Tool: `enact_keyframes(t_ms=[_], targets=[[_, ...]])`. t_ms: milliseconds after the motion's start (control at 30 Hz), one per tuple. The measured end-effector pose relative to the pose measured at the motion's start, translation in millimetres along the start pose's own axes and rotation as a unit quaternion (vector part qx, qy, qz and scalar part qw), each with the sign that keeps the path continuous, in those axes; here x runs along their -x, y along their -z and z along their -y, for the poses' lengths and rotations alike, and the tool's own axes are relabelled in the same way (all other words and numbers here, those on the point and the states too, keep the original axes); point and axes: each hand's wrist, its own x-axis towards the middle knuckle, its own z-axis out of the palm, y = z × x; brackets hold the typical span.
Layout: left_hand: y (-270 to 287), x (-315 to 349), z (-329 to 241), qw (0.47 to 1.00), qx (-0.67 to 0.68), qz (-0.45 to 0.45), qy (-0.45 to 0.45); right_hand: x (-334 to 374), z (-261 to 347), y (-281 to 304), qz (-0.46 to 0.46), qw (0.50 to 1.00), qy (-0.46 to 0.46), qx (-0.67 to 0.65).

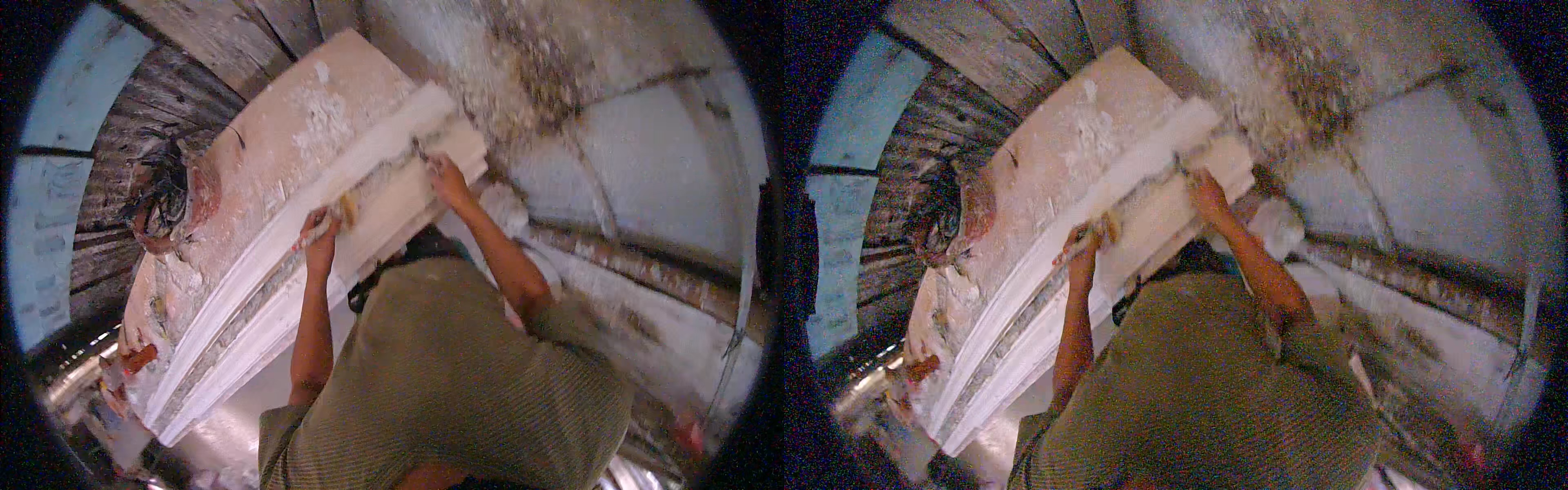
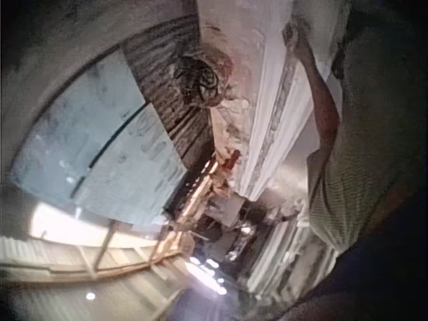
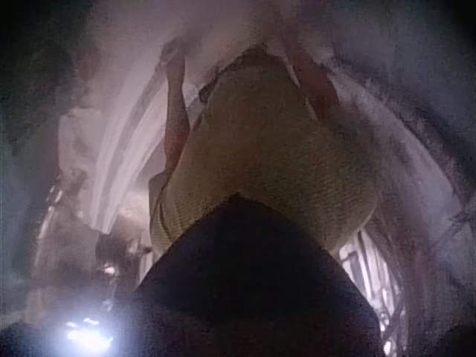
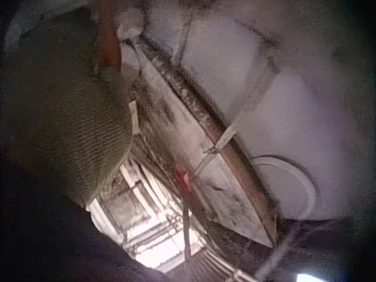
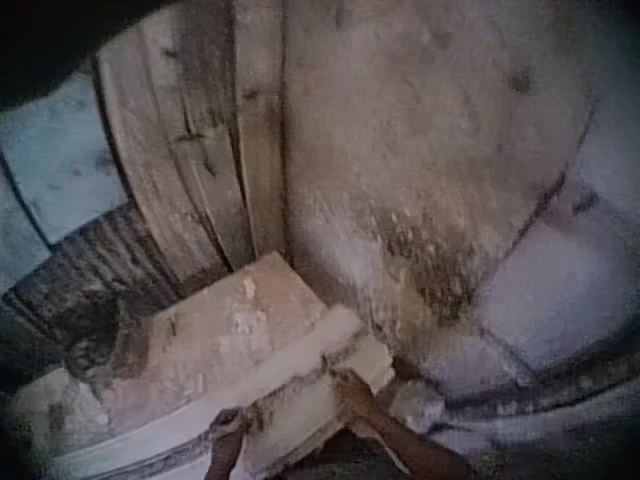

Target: The person cleans a long white wooden molding on a workbench using a brush and a scraper. They repeatedly brush off dust and scrape away residue along the grooves and edges of the piece.

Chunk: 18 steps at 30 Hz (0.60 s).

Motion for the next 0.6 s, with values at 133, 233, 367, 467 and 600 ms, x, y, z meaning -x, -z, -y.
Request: enact_keyframes(t_ms=[133, 233, 367, 467, 600], targets=[[10, -6, 1, 0.999, 0.011, -0.018, 0.036, -15, 6, 20, 0.102, 0.993, 0.029, 0.045], [4, -6, -21, 0.995, 0.077, -0.058, 0.032, -39, 51, 56, 0.169, 0.979, 0.056, 0.104], [-28, -1, -38, 0.984, 0.1, -0.128, 0.078, -100, 43, 91, 0.232, 0.942, 0.173, 0.169], [-67, 10, -28, 0.964, 0.167, -0.194, 0.078, -159, 19, 113, 0.277, 0.893, 0.287, 0.208], [-114, 37, -36, 0.911, 0.25, -0.304, 0.125, -201, 35, 153, 0.38, 0.878, 0.198, 0.212]])
